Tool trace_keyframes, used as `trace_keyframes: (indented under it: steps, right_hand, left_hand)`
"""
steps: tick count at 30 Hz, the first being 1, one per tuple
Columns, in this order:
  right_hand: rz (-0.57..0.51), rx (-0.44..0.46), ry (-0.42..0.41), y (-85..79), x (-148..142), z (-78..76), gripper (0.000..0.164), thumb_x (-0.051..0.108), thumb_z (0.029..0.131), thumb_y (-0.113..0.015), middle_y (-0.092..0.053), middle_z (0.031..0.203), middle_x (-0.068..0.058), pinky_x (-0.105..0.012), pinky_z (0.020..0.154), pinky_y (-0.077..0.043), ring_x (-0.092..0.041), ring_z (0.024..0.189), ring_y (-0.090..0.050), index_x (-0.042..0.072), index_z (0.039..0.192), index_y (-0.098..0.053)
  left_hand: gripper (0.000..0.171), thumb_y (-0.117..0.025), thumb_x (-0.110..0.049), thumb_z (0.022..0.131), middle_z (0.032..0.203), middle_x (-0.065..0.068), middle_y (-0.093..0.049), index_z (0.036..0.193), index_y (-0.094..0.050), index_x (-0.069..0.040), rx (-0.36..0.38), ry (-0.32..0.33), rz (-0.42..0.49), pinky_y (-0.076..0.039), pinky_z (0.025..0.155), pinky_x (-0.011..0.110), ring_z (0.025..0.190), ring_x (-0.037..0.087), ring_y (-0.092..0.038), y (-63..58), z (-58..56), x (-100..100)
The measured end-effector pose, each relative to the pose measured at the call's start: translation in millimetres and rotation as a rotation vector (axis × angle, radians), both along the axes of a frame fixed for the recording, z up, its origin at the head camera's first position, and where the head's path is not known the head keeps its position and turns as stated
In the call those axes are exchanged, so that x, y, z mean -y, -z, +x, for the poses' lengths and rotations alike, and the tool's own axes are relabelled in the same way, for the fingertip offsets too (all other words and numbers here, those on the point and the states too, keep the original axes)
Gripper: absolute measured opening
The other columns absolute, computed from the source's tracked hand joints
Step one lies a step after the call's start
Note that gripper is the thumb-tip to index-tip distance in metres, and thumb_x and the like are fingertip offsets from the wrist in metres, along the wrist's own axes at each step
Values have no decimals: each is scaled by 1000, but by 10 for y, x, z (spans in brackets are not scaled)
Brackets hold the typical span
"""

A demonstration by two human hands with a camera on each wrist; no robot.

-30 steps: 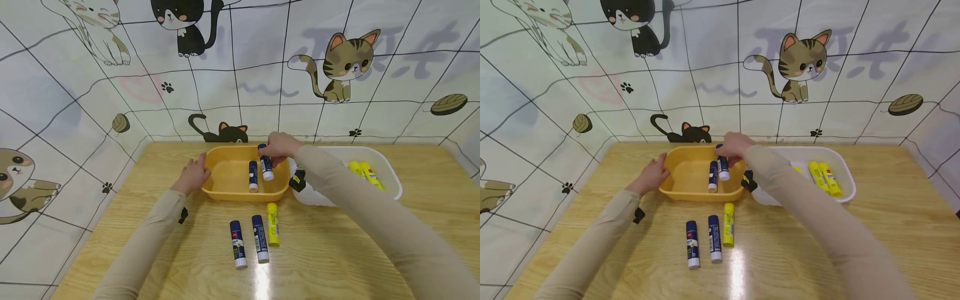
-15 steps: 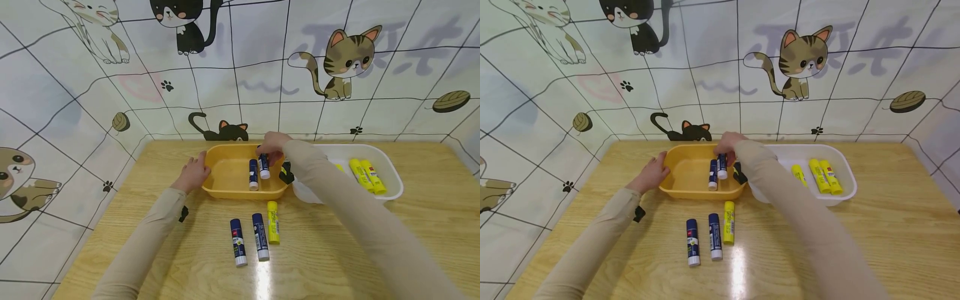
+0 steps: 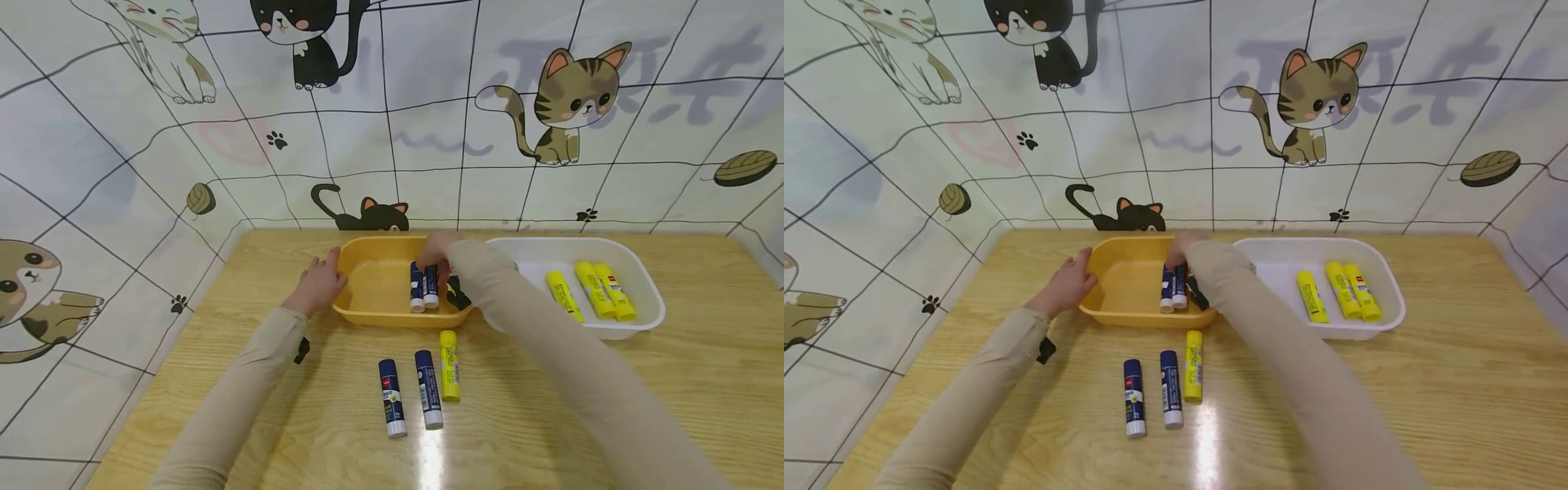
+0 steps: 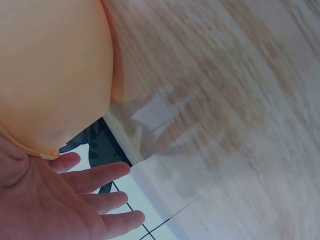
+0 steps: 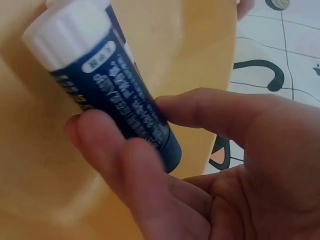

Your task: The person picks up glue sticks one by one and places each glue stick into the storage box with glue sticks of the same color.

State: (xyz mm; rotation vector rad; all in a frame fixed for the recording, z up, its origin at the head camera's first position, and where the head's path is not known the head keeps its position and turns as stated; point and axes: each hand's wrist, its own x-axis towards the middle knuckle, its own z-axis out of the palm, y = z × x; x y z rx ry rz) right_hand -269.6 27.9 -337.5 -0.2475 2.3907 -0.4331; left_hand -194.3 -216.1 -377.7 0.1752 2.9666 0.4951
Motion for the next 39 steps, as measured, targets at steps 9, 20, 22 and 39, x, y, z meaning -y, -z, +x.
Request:
trace_keyframes:
  steps: [9,20,22,39]
  right_hand:
    - [33,-29,15,-136,35,143,31,17,92,-53,-71,93,-20,-15,43,-42,-14,53,-67,-9,105,-65]
    - [95,78,-94,152,72,-108,33,19,90,-61,-73,83,-13,-25,63,-53,-17,67,-71,-7,111,-66]
    - [106,82,-101,219,78,-154,33,19,90,-63,-72,86,-12,-26,66,-54,-18,71,-71,-6,111,-66]
    - [61,-1,-53,-178,8,211,46,25,97,-48,-65,114,-22,-25,67,-54,-26,87,-71,-7,130,-52]
  left_hand:
    - [58,-36,-17,96,140,34,-40,148,-20,2,13,-8,-5,-20,105,65,136,52,-22,14,-16,4]
    - [57,-37,-17,96,140,34,-40,148,-20,1,17,-16,-4,-19,105,65,136,52,-22,6,-13,-8]
    - [57,-37,-17,96,140,34,-40,148,-20,1,16,-17,-4,-19,105,65,136,52,-22,2,-8,-8]
    - [58,-38,-17,96,140,34,-40,148,-20,1,20,-17,-5,-20,106,65,137,51,-22,0,2,-22]
